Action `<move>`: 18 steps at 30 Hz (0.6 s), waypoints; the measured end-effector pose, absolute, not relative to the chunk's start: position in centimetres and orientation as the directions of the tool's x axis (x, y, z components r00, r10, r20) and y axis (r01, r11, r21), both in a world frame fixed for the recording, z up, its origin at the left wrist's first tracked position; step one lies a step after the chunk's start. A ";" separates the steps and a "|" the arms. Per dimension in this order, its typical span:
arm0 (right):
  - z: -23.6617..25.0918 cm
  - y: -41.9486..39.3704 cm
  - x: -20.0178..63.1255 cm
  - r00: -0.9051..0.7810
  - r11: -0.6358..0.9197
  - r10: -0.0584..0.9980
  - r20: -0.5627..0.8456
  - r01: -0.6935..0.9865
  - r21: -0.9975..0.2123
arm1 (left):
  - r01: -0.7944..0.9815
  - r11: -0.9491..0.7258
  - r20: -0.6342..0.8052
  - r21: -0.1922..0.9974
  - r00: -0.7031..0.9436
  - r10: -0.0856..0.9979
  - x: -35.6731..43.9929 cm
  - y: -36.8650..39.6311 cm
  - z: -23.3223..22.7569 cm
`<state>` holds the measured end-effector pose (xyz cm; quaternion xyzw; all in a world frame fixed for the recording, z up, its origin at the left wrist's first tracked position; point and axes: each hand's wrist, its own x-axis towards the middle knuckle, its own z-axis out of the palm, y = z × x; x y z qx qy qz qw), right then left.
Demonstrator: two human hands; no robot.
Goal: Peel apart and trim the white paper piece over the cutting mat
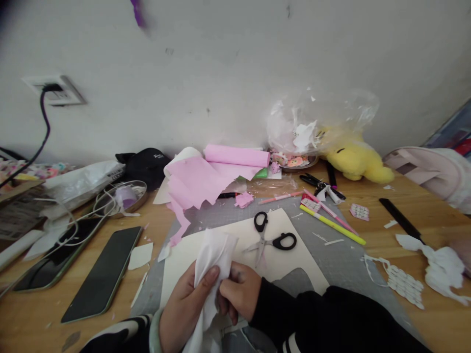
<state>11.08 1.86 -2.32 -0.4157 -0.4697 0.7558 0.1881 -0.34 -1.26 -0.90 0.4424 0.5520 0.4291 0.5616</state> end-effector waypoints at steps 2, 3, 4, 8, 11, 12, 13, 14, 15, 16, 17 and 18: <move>-2.3 1.8 11.1 -0.590 -0.482 0.674 -0.444 0.105 -0.870 | 0.009 0.235 -0.236 0.972 0.001 0.972 -0.3 -1.3 -0.9; -2.3 1.8 11.1 -0.592 -0.480 0.673 -0.443 0.105 -0.871 | 0.012 0.234 -0.234 0.972 -0.011 0.972 -0.4 -1.3 -0.9; -2.3 1.8 11.1 -0.594 -0.479 0.673 -0.441 0.105 -0.871 | 0.015 0.234 -0.233 0.972 -0.020 0.972 -0.4 -1.3 -0.8; -2.2 1.9 11.1 -0.597 -0.481 0.669 -0.443 0.107 -0.870 | 0.036 0.242 -0.240 0.970 -0.044 0.970 -0.3 -1.3 -0.6; -2.2 2.0 11.1 -0.601 -0.488 0.658 -0.454 0.120 -0.865 | 0.032 0.233 -0.232 0.972 -0.051 0.971 -0.3 -1.3 -0.6; -2.2 2.0 11.1 -0.603 -0.489 0.655 -0.456 0.122 -0.864 | 0.026 0.230 -0.229 0.973 -0.050 0.972 -0.3 -1.3 -0.6; -2.2 2.0 11.1 -0.603 -0.489 0.654 -0.456 0.122 -0.863 | 0.021 0.228 -0.227 0.973 -0.048 0.973 -0.2 -1.3 -0.6; -2.2 2.0 11.1 -0.604 -0.491 0.654 -0.455 0.120 -0.863 | 0.018 0.229 -0.228 0.973 -0.043 0.973 -0.3 -1.3 -0.6; -2.2 2.0 11.2 -0.606 -0.492 0.653 -0.455 0.116 -0.863 | 0.017 0.232 -0.231 0.973 -0.038 0.972 -0.3 -1.3 -0.6; -2.2 2.0 11.2 -0.607 -0.495 0.653 -0.454 0.113 -0.862 | 0.018 0.236 -0.235 0.972 -0.038 0.971 -0.3 -1.3 -0.6; -2.2 2.0 11.1 -0.608 -0.500 0.648 -0.458 0.113 -0.859 | 0.020 0.241 -0.239 0.970 -0.051 0.970 -0.4 -1.3 -0.6; -2.2 2.0 11.1 -0.609 -0.505 0.644 -0.463 0.117 -0.855 | 0.023 0.246 -0.243 0.969 -0.079 0.967 -0.5 -1.2 -0.6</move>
